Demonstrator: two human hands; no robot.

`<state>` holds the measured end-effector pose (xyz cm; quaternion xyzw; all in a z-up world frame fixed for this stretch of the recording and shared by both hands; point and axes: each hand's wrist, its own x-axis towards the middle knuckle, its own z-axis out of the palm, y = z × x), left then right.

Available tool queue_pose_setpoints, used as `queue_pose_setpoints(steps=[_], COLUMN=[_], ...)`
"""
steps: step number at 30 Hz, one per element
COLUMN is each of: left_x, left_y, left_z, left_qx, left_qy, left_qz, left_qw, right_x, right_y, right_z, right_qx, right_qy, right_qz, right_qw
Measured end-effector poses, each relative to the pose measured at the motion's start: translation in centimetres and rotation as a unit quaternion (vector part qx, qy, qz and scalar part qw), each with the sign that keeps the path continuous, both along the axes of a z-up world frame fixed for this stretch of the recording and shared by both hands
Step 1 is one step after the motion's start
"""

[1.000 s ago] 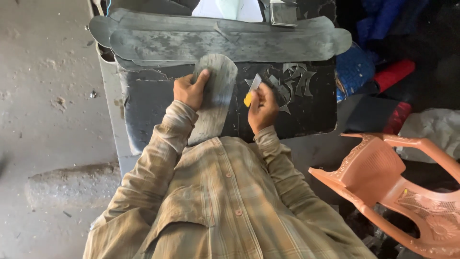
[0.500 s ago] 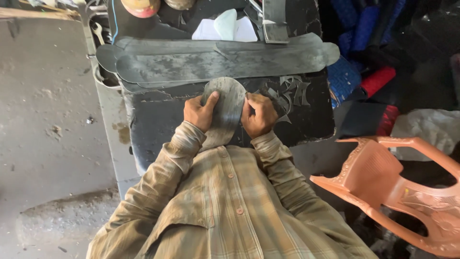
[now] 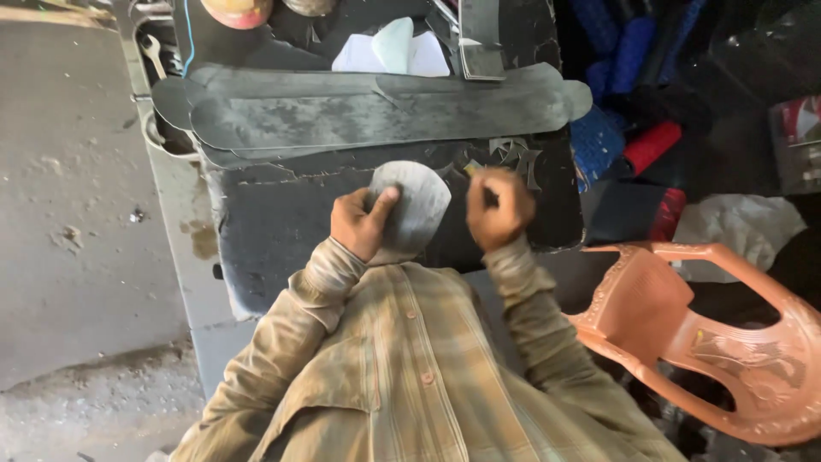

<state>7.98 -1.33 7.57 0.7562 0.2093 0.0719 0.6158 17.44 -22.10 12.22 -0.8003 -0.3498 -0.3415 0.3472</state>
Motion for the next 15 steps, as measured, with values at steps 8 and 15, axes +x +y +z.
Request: queue_pose_setpoints(steps=[8,15], left_x=[-0.7,-0.8], left_y=[-1.2,-1.3], left_z=[0.6,1.3], left_qx=[0.0,0.0], left_qy=[-0.031,0.005], left_qz=[0.016,0.031], left_qw=[0.999,1.0], right_x=[-5.0,-4.2], right_y=[0.8,1.6], right_z=[-0.6,-0.8], right_qx=[0.027,0.01], right_qy=[0.038,-0.004], right_qz=[0.024,0.041], right_qw=[0.999,0.999])
